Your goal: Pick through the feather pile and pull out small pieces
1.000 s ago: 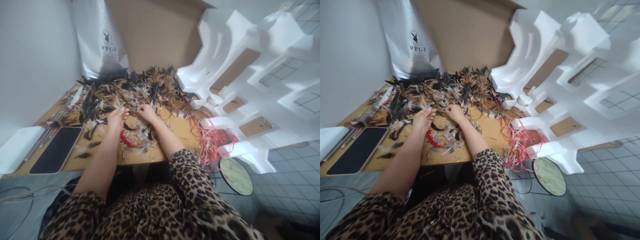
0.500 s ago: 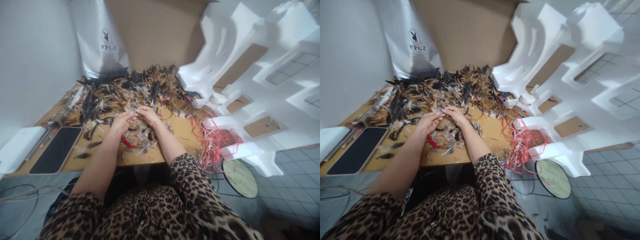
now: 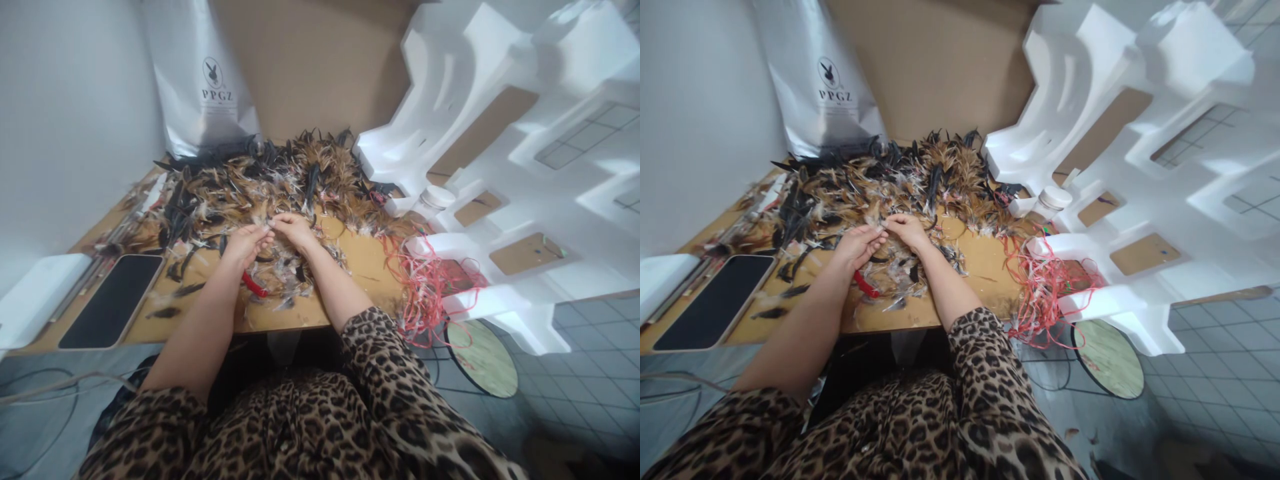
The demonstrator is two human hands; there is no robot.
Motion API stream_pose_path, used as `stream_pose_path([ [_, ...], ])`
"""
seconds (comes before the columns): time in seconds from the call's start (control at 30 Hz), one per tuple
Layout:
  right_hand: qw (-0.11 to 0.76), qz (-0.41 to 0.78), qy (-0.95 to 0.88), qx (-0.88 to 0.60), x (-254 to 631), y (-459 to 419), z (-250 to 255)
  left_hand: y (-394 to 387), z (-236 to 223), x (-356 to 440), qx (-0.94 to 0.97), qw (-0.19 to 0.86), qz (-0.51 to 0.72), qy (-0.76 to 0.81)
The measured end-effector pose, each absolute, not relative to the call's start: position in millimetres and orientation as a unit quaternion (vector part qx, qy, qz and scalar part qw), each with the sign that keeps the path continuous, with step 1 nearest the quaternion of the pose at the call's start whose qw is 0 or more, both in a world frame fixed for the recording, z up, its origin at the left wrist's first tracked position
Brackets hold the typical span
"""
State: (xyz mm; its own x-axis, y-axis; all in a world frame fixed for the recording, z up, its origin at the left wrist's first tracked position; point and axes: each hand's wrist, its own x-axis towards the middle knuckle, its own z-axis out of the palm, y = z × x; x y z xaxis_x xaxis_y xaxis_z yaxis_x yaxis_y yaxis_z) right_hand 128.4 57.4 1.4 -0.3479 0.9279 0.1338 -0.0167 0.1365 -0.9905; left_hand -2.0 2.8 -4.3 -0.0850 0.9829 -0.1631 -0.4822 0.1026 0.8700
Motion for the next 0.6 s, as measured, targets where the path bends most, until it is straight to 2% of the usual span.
stream_pose_path([
  [0.17, 0.432, 0.365, -0.687, -0.456, 145, 73, -5, 5, -2, -4, 0.265, 0.556, 0.656, 0.437],
  [0.33, 0.328, 0.161, -0.749, -0.553, 158, 79, -11, 6, 2, -5, 0.229, 0.521, 0.693, 0.442],
  [0.47, 0.237, 0.082, -0.787, -0.563, 155, 73, -9, 7, 0, -6, 0.224, 0.52, 0.695, 0.442],
  [0.6, 0.199, 0.063, -0.801, -0.562, 150, 70, -7, 8, -3, -7, 0.224, 0.525, 0.692, 0.443],
])
